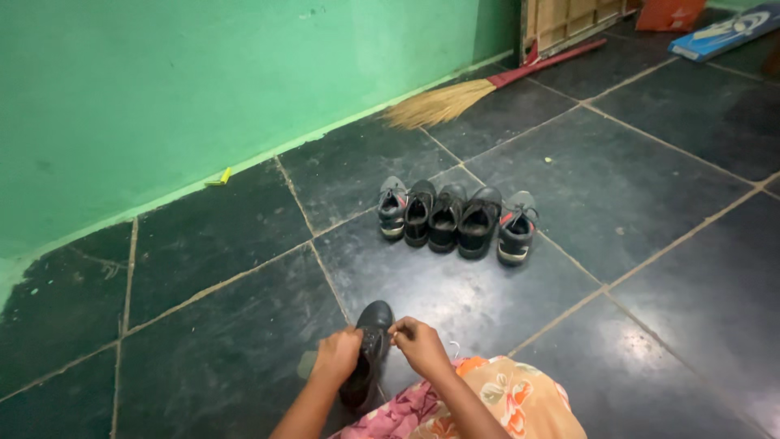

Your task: The person sits on the floor and laces two shoes one at a time. They thread the laces through the eyelets and tie them, handling each shoe individually.

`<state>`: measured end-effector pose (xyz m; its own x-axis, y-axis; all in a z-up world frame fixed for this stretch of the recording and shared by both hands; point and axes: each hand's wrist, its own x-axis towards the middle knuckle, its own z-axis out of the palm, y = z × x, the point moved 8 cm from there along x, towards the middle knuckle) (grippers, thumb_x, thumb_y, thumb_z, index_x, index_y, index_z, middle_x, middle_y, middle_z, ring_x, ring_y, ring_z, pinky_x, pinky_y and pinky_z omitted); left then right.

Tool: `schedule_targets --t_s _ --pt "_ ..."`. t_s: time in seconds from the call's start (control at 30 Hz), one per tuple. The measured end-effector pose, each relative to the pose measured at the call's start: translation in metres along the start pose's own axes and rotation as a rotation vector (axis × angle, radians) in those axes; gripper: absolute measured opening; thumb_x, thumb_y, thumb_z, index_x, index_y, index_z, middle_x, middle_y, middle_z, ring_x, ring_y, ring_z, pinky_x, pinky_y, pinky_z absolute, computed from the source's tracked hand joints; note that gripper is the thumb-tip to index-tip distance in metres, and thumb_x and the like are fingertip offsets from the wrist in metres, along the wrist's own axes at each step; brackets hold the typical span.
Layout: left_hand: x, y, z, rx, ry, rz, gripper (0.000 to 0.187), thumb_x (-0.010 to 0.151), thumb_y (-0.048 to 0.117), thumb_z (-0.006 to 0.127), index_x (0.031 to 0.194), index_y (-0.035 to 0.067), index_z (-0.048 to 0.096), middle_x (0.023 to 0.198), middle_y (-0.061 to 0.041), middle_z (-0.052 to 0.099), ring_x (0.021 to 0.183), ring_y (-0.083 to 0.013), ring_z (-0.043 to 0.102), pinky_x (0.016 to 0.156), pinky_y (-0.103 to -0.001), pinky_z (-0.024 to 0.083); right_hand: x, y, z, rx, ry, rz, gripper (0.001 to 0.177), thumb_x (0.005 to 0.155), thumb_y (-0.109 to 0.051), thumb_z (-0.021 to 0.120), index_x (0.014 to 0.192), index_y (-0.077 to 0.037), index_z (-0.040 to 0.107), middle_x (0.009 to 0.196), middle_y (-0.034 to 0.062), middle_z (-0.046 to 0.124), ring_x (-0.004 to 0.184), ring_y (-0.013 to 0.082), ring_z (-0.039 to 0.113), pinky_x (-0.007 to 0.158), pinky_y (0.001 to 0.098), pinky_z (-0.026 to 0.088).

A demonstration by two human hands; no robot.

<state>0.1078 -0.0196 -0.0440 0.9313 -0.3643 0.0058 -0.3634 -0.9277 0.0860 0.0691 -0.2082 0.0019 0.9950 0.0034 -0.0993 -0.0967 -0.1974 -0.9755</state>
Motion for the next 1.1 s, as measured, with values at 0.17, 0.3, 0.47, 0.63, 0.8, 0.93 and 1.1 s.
schedule_targets --t_s 0.17,0.3,0.47,0.63,0.8,0.93,1.1 --pt "-0.026 -0.001 -0.032 -0.105 0.110 -0.060 0.008 0.088 0.013 0.063 0.095 0.014 0.067 0.097 -0.010 0.072 0.089 -0.0336 0.072 0.079 -0.048 0.056 0.007 0.011 0.003 -0.082 -0.002 0.047 0.018 0.088 -0.010 0.062 0.099 -0.004 0.074 0.081 0.0067 0.078 0.076 0.0130 0.073 0.074 0.0276 0.057" --pt "-0.069 -0.013 -0.062 -0.426 0.207 -0.194 0.011 0.083 0.022 0.074 0.091 0.015 0.071 0.092 -0.006 0.074 0.086 -0.0309 0.072 0.075 -0.044 0.056 0.000 0.009 0.021 -0.113 -0.046 -0.020 0.018 0.087 -0.008 0.064 0.100 -0.005 0.075 0.085 0.0079 0.079 0.077 0.0139 0.074 0.074 0.0283 0.058" --pt "-0.091 -0.034 -0.055 -0.685 0.233 -0.246 0.017 0.079 0.020 0.078 0.095 0.016 0.075 0.099 -0.006 0.075 0.097 -0.0280 0.072 0.085 -0.041 0.055 -0.020 -0.004 0.043 -0.415 -0.048 -0.204 0.040 0.080 -0.008 0.070 0.120 -0.016 0.070 0.114 0.0096 0.069 0.097 0.0263 0.069 0.086 0.0358 0.056" --pt "-0.087 -0.014 -0.006 -0.528 0.039 -0.020 0.064 0.070 0.023 0.091 0.130 0.023 0.069 0.154 -0.021 0.042 0.135 -0.0426 0.040 0.110 -0.051 0.036 -0.030 -0.007 0.068 -0.584 -0.156 -0.330 0.065 0.073 -0.004 0.070 0.134 -0.025 0.064 0.146 0.0081 0.052 0.126 0.0354 0.051 0.104 0.0418 0.047" --pt "-0.069 0.007 0.054 -0.427 -0.260 -0.070 0.087 0.077 0.028 0.090 0.150 0.022 0.045 0.166 -0.023 0.006 0.149 -0.0487 0.018 0.117 -0.055 0.029 -0.030 -0.002 0.071 -0.565 -0.205 -0.325 0.064 0.076 -0.002 0.066 0.136 -0.024 0.065 0.148 0.0081 0.053 0.129 0.0342 0.052 0.109 0.0405 0.045" --pt "-0.064 0.002 0.050 -0.537 -0.186 -0.109 0.086 0.078 0.028 0.089 0.151 0.016 0.044 0.167 -0.018 0.010 0.148 -0.0428 0.023 0.119 -0.051 0.031 -0.031 -0.010 0.070 -0.558 -0.248 -0.386 0.062 0.075 -0.001 0.068 0.134 -0.019 0.066 0.146 0.0091 0.056 0.129 0.0351 0.052 0.109 0.0422 0.043" --pt "-0.068 0.004 0.013 -0.554 -0.112 -0.093 0.067 0.080 0.018 0.084 0.138 0.004 0.054 0.169 -0.011 0.016 0.149 -0.0372 0.027 0.119 -0.048 0.031 -0.029 -0.022 0.080 -0.514 -0.201 -0.392 0.051 0.076 -0.001 0.066 0.125 -0.015 0.069 0.129 0.0074 0.068 0.123 0.0311 0.059 0.105 0.0383 0.048"
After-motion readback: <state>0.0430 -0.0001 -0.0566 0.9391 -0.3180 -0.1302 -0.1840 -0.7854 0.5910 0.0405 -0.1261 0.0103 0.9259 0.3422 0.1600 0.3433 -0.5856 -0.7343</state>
